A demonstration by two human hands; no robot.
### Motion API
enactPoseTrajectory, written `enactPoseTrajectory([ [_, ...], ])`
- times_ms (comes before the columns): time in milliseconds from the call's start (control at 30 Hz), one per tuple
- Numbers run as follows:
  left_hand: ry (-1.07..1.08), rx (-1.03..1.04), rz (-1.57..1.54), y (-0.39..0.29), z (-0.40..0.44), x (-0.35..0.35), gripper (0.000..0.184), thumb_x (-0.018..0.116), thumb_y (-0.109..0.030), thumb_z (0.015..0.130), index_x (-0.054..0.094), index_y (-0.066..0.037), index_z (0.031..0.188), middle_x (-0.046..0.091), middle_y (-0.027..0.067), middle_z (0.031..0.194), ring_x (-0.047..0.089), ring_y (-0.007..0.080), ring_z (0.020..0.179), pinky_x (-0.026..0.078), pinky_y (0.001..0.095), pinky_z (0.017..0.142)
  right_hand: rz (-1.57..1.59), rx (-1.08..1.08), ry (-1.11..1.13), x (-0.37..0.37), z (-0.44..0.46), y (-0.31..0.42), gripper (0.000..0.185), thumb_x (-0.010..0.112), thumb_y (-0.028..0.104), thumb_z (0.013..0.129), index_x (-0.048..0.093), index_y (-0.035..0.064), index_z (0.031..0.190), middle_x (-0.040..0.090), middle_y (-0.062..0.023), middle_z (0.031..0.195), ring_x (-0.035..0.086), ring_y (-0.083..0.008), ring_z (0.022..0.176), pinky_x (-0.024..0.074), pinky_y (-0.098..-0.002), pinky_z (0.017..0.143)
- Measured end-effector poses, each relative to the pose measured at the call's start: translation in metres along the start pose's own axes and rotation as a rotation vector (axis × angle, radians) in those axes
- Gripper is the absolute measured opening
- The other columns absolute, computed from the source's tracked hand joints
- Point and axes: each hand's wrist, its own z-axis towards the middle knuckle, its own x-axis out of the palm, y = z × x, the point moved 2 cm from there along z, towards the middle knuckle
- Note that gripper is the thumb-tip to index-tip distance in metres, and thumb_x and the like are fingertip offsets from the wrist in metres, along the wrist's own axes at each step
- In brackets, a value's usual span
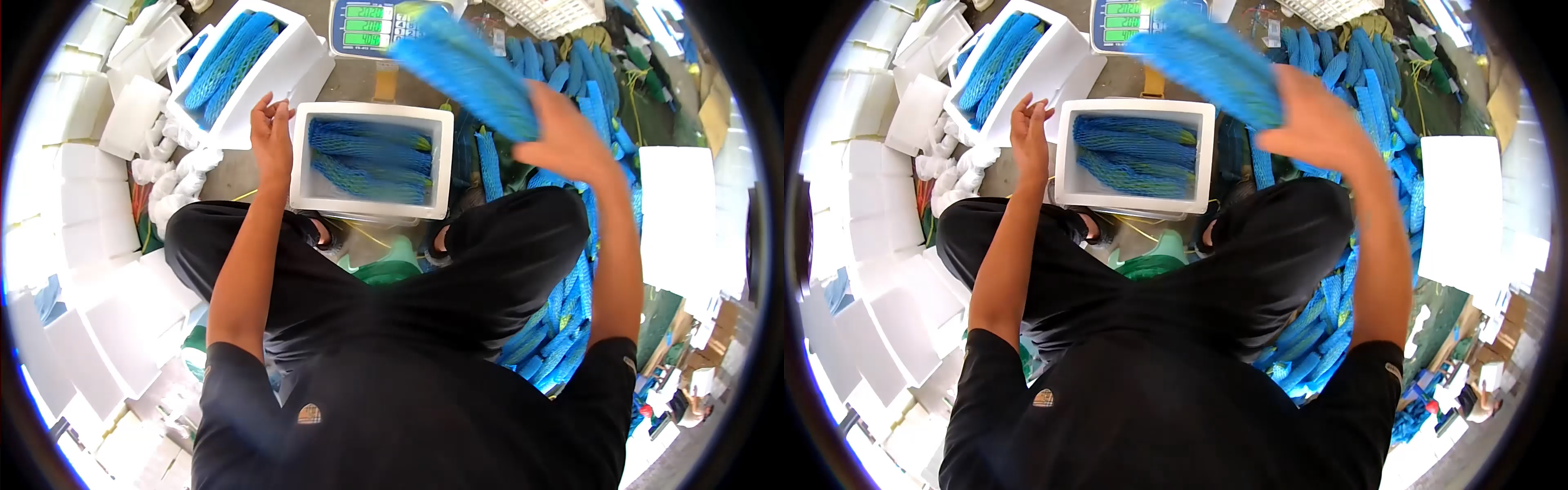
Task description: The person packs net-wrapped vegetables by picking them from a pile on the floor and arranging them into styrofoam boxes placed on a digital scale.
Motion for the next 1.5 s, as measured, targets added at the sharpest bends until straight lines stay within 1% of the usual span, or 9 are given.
enactPoseTrajectory([
  [100,-0.089,0.027,-0.011,-0.018,-0.006,-0.01,0.046,0.061,-0.018,0.107,0.049,0.006,0.144,0.068,0.0169,0.123,0.07,0.023,0.11,0.052,0.0323,0.1,0.029,-0.196,0.236,0.081,0.052,0.057,0.062,0.081,0.031,0.068,0.062,-0.0019,0.118,0.069,-0.0261,0.116,0.067,-0.0441,0.109,0.0572,-0.049,0.094],
  [267,-0.109,0.008,0.015,-0.016,-0.008,-0.032,0.051,0.063,-0.024,0.106,0.049,0.004,0.145,0.067,0.0153,0.124,0.064,0.0201,0.11,0.051,0.0333,0.097,-0.043,-0.261,0.382,0.286,0.035,0.05,0.097,0.08,0.043,0.073,0.046,0.0035,0.155,0.058,-0.0231,0.141,0.055,-0.0439,0.129,0.047,-0.0534,0.108],
  [400,-0.004,-0.104,0.028,-0.006,-0.011,-0.021,0.055,0.066,-0.027,0.103,0.049,0.004,0.145,0.067,0.015,0.124,0.063,0.0195,0.109,0.051,0.0335,0.096,-0.079,-0.361,0.051,0.271,0.02,0.052,0.084,0.079,0.036,0.074,0.054,0.005,0.148,0.058,-0.0201,0.139,0.057,-0.041,0.123,0.0499,-0.0521,0.103],
  [533,0.061,-0.063,0.131,0.013,-0.01,-0.006,0.057,0.068,-0.026,0.101,0.049,0.004,0.146,0.068,0.0155,0.123,0.066,0.022,0.111,0.053,0.0349,0.099,-0.021,-0.364,0.091,0.247,0.027,0.073,0.047,0.074,0.027,0.071,0.068,0.0043,0.113,0.067,-0.0151,0.123,0.064,-0.0374,0.109,0.0548,-0.0488,0.088],
  [733,-0.225,-0.03,0.081,0.015,-0.014,-0.01,0.035,0.065,-0.018,0.1,0.057,0.001,0.128,0.069,0.0146,0.104,0.067,0.0263,0.092,0.053,0.0389,0.084,0.231,-0.133,0.008,0.183,0.039,0.043,0.047,0.072,0.026,0.075,0.067,0.0067,0.117,0.071,-0.0188,0.106,0.067,-0.0422,0.101,0.0548,-0.0489,0.088],
  [833,-0.135,0.023,0.501,0.008,-0.03,0.005,0.028,0.066,-0.014,0.095,0.06,-0.001,0.12,0.068,0.0143,0.101,0.068,0.0312,0.09,0.053,0.0426,0.081,0.326,-0.038,-0.055,0.179,0.058,0.033,0.049,0.071,0.024,0.077,0.065,0.0058,0.123,0.07,-0.0215,0.111,0.064,-0.0429,0.107,0.0531,-0.0499,0.092],
  [967,0.384,0.739,0.753,0.018,-0.072,0.033,0.034,0.077,-0.016,0.079,0.066,-0.008,0.11,0.068,0.0102,0.107,0.063,0.0318,0.112,0.047,0.054,0.099,0.11,-0.288,-0.164,0.232,0.072,0.037,0.055,0.074,0.021,0.082,0.063,0.0065,0.135,0.066,-0.0196,0.124,0.061,-0.0418,0.115,0.0498,-0.0486,0.099],
  [1300,0.842,0.682,0.934,0.029,-0.056,0.036,0.048,0.081,-0.015,0.067,0.069,-0.015,0.113,0.061,0.004,0.097,0.058,0.0261,0.102,0.042,0.0409,0.095,0.163,-0.339,-0.026,0.25,0.03,0.094,0.064,0.073,0.012,0.081,0.055,0.0033,0.141,0.061,-0.0166,0.129,0.059,-0.0391,0.117,0.0497,-0.0495,0.1],
  [1500,1.119,0.385,0.828,0.015,-0.056,0.031,0.051,0.079,-0.04,0.074,0.068,-0.016,0.118,0.069,0.0137,0.085,0.066,0.0338,0.091,0.048,0.0435,0.089,0.159,-0.205,0.268,0.26,0.019,0.079,0.075,0.077,0.022,0.078,0.048,0.0102,0.146,0.061,-0.0196,0.127,0.063,-0.0422,0.111,0.0505,-0.0507,0.094],
])
